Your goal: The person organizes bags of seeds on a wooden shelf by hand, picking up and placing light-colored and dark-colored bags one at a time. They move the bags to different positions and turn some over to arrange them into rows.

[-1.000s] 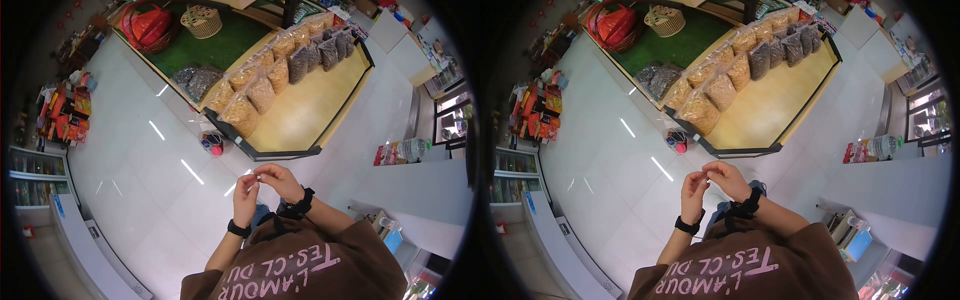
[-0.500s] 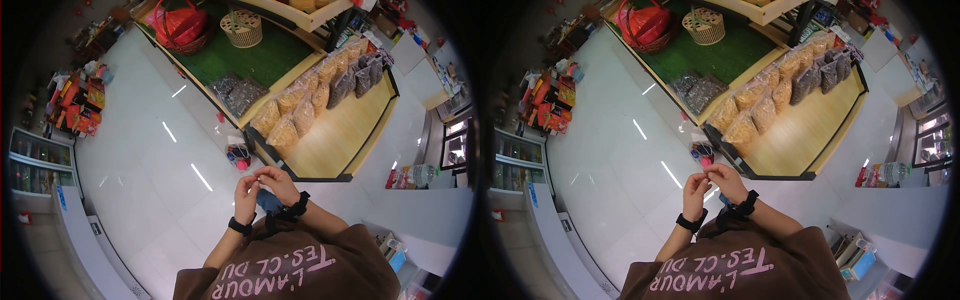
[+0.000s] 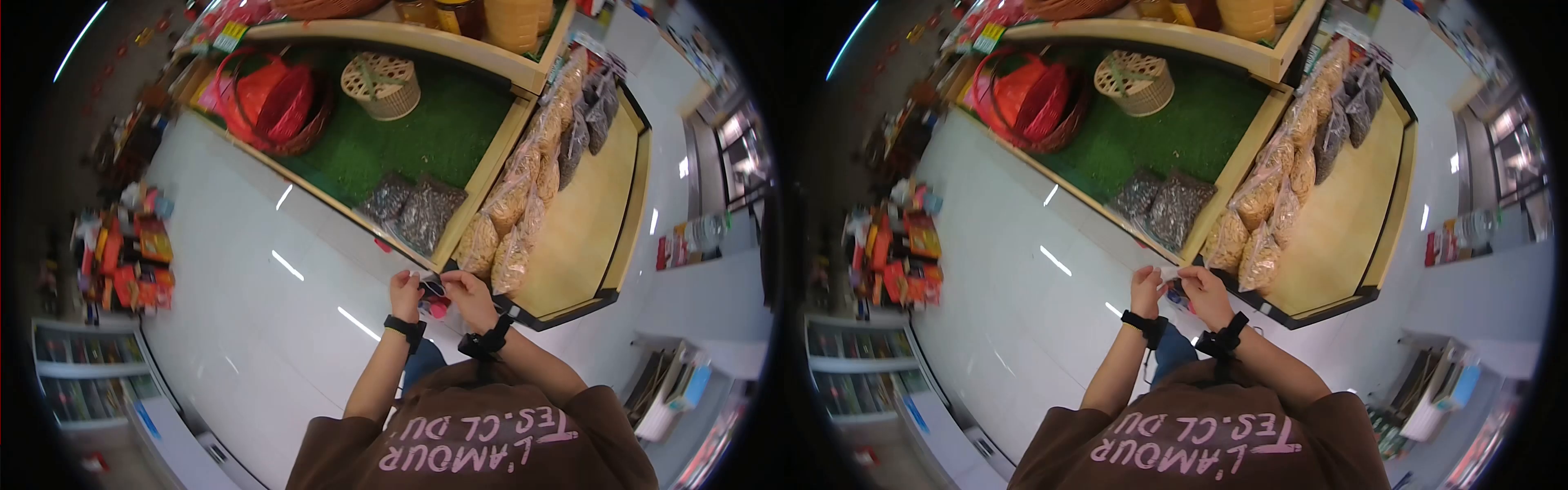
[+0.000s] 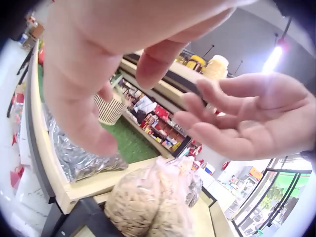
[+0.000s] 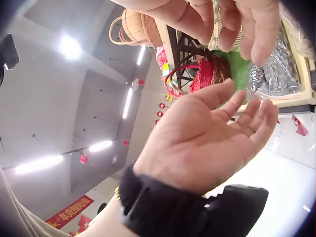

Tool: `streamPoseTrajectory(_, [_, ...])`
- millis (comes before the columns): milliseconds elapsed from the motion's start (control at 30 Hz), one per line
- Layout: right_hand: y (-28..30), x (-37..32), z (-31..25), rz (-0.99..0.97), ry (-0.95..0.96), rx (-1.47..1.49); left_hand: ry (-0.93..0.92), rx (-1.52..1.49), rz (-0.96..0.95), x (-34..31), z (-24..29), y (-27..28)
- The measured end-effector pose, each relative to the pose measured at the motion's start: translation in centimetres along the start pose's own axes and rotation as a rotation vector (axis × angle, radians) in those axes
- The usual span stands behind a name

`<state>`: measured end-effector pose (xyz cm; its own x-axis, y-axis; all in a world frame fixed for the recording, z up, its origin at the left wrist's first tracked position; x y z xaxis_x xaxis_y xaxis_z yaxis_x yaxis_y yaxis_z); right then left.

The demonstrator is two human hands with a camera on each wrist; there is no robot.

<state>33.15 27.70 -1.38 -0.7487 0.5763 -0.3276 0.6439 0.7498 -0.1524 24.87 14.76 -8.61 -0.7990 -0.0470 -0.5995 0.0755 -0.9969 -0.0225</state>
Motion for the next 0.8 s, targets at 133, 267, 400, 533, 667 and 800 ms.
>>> streamPoseTrajectory(133, [-2.7, 1.6, 0.4, 0.159, -0.089, 0.112, 0.196, 0.155, -0.015, 10.7, -0.7, -0.2])
streamPoseTrajectory(267, [-4.5, 2.9, 0.9, 0.293, -0.088, 0.071, 0.288, 0.218, -0.011, 17.1, -1.7, -0.9])
streamPoseTrajectory(400, [-5.4, 4.0, 0.0, 0.397, -0.083, 0.125, 0.359, 0.366, -0.058, 19.5, -3.1, -2.3])
streamPoseTrajectory(533, [-4.5, 4.4, 0.1, 0.500, -0.043, 0.095, 0.311, 0.477, -0.216, 21.4, -4.5, -3.2])
streamPoseTrajectory(667, [-3.4, 4.3, 1.5, 0.525, -0.051, 0.020, 0.028, 0.404, -0.447, 26.1, -7.5, -3.2])
streamPoseTrajectory(800, [-2.9, 4.8, 3.0, 0.562, -0.115, 0.014, 0.361, -0.108, -0.355, 15.7, 3.0, -6.8])
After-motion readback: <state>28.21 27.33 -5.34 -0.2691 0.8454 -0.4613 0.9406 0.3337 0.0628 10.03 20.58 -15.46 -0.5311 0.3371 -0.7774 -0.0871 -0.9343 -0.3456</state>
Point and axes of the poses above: each hand's wrist, its own x-axis towards the middle knuckle, its own y-axis out of the back of the hand, z = x × y, the point moved 7 cm from there along x, towards the middle knuckle, and after that the axes turned 12 degrees about z, right-handed, at the moved point
